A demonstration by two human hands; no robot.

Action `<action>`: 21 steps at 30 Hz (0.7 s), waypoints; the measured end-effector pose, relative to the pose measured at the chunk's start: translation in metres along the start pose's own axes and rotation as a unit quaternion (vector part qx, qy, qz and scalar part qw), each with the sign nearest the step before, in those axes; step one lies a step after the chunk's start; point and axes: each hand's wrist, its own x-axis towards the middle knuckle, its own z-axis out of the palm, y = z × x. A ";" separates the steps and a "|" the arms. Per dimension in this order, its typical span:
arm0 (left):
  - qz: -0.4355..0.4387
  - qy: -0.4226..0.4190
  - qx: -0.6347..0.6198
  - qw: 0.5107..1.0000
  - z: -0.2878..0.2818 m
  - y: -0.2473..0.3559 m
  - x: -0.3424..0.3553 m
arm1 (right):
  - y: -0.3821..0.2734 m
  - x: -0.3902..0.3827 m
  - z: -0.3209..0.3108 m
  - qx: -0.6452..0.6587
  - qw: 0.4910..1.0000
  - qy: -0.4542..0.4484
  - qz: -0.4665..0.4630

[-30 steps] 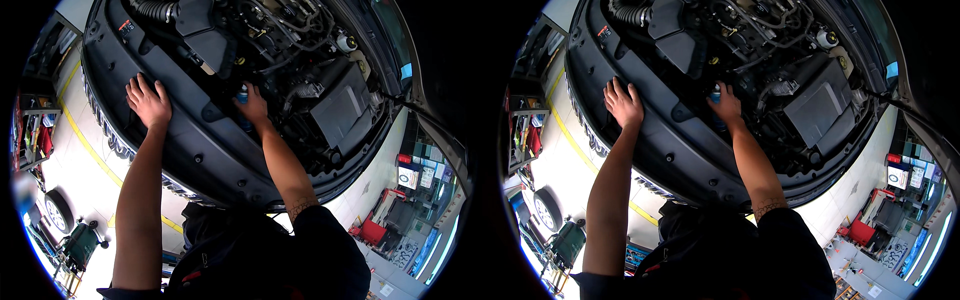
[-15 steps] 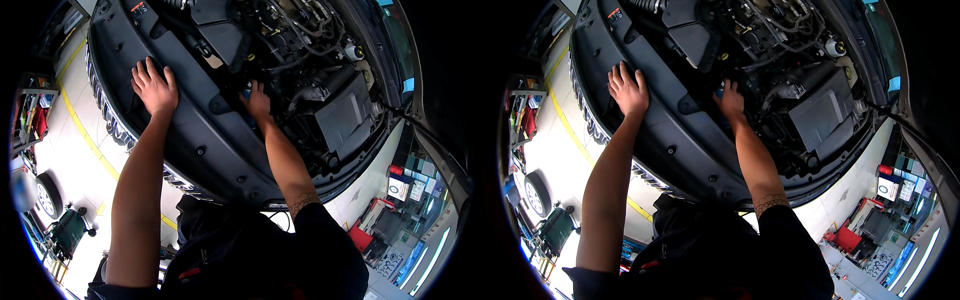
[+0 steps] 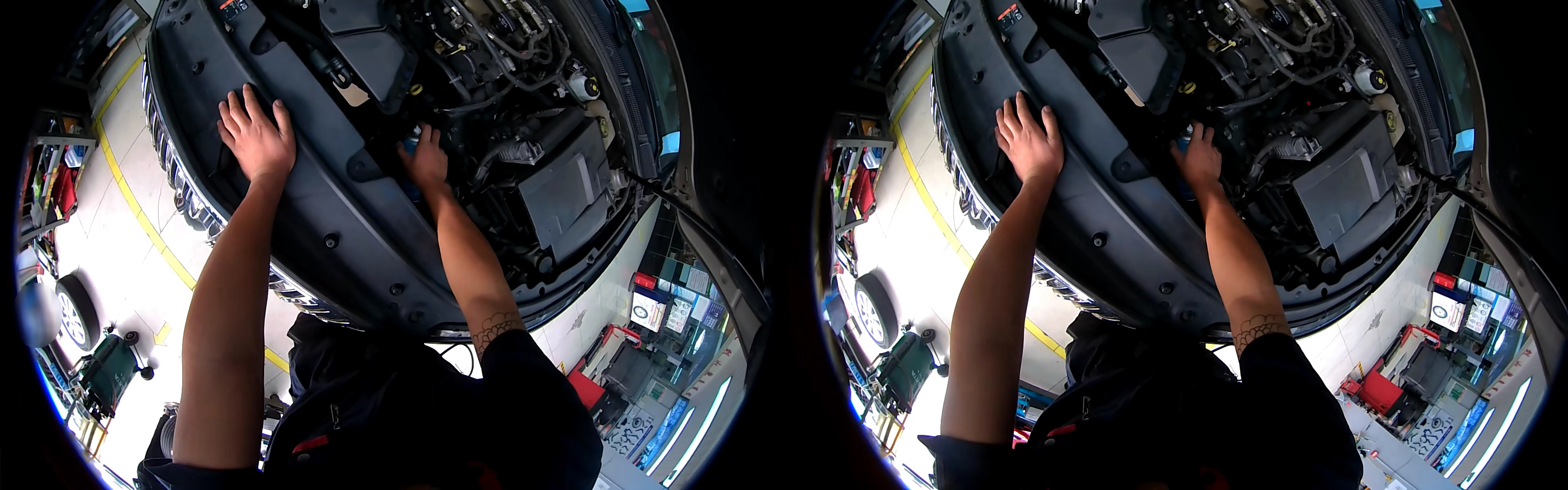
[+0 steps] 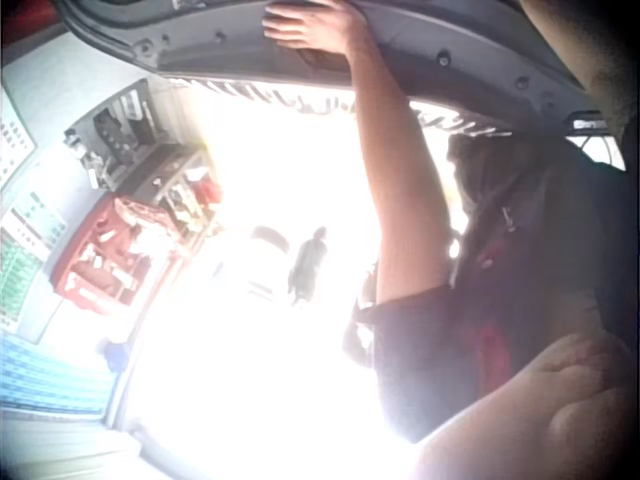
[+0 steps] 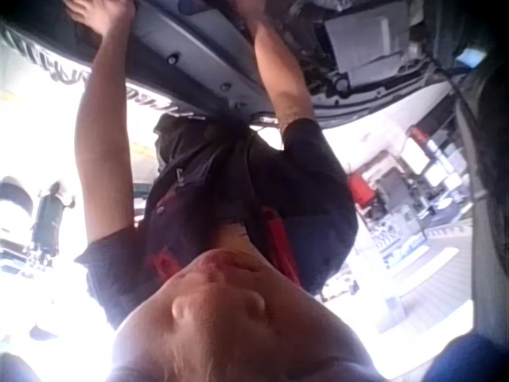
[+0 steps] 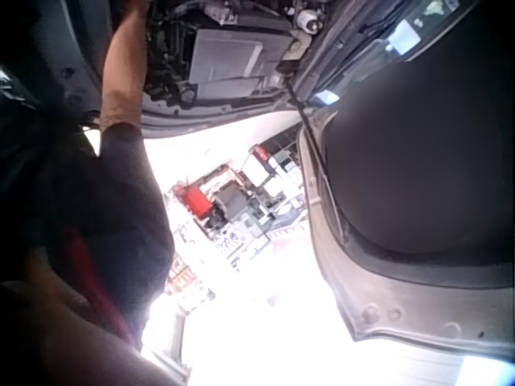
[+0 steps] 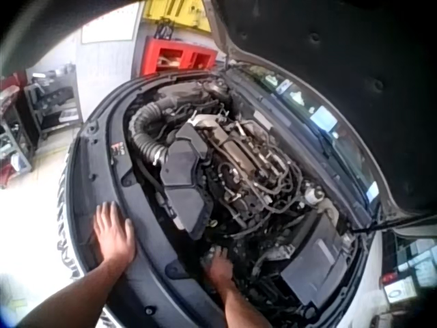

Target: The person uses a ratchet to tighten bolts in the engine bay, then retrieves a spray can and applies lubricant to engine components. The person places the tools back on the tool cart.

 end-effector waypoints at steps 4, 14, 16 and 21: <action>0.003 0.001 -0.007 1.000 0.000 0.000 -0.001 | 0.007 0.002 0.011 0.001 0.999 0.015 -0.046; 0.012 0.019 -0.014 1.000 0.002 -0.002 -0.001 | 0.008 0.002 0.016 -0.025 0.998 0.025 -0.060; 0.017 0.026 -0.018 0.999 0.004 -0.002 -0.001 | 0.012 0.001 0.020 -0.024 0.997 0.037 -0.070; 0.025 0.033 -0.018 0.999 0.005 -0.001 0.000 | 0.014 0.000 0.015 -0.027 0.996 0.056 -0.061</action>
